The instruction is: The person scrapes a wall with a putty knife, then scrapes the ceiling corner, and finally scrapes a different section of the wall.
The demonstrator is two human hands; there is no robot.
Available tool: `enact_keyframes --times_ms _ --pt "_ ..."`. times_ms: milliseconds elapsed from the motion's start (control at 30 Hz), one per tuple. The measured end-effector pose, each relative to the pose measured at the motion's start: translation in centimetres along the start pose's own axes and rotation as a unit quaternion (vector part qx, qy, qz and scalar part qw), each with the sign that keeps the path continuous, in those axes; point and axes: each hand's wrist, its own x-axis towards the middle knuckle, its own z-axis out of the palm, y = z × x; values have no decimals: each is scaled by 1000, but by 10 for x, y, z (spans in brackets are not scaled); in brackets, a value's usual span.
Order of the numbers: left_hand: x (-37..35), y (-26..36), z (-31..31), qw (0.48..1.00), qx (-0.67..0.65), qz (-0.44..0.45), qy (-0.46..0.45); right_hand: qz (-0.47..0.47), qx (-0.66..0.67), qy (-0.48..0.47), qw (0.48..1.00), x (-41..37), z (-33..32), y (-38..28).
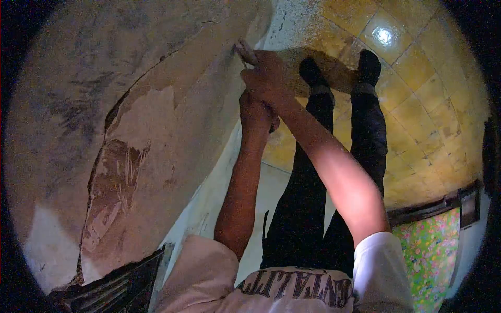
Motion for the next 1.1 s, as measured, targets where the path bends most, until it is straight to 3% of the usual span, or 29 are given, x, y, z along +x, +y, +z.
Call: enact_keyframes --times_ms 67,167,267,367,433,500,567,667,767,867,967,1100 --pt "-13 2 -2 999 -47 -11 -2 43 10 -21 999 -10 -4 -12" --pt "2 -8 -2 1000 5 3 5 -6 23 39 999 -5 0 -6" --pt "-3 -1 3 999 -30 5 29 -6 -19 -10 1000 2 11 16" --pt "-5 -4 -1 998 -25 35 49 68 7 22 997 -6 21 12" --pt "1 -8 -7 999 -14 29 36 -59 -31 77 995 -2 27 19" --pt "5 -8 -9 1000 -6 17 9 -77 -46 80 993 -3 27 23" --pt "12 -2 -8 999 -2 8 -32 5 -36 34 999 5 9 3" --pt "1 2 -7 999 31 17 -2 72 84 -57 992 1 9 10" --pt "-6 4 -20 998 66 5 -6 -4 -5 -14 1000 -12 13 -1" --pt "-1 11 -23 997 73 -16 -4 47 62 -41 996 -17 2 -18" --pt "-3 12 -13 1000 -4 -24 -2 -48 26 23 998 -6 16 6" --pt "4 0 -16 999 9 30 -14 -67 -25 53 996 -13 14 -5"
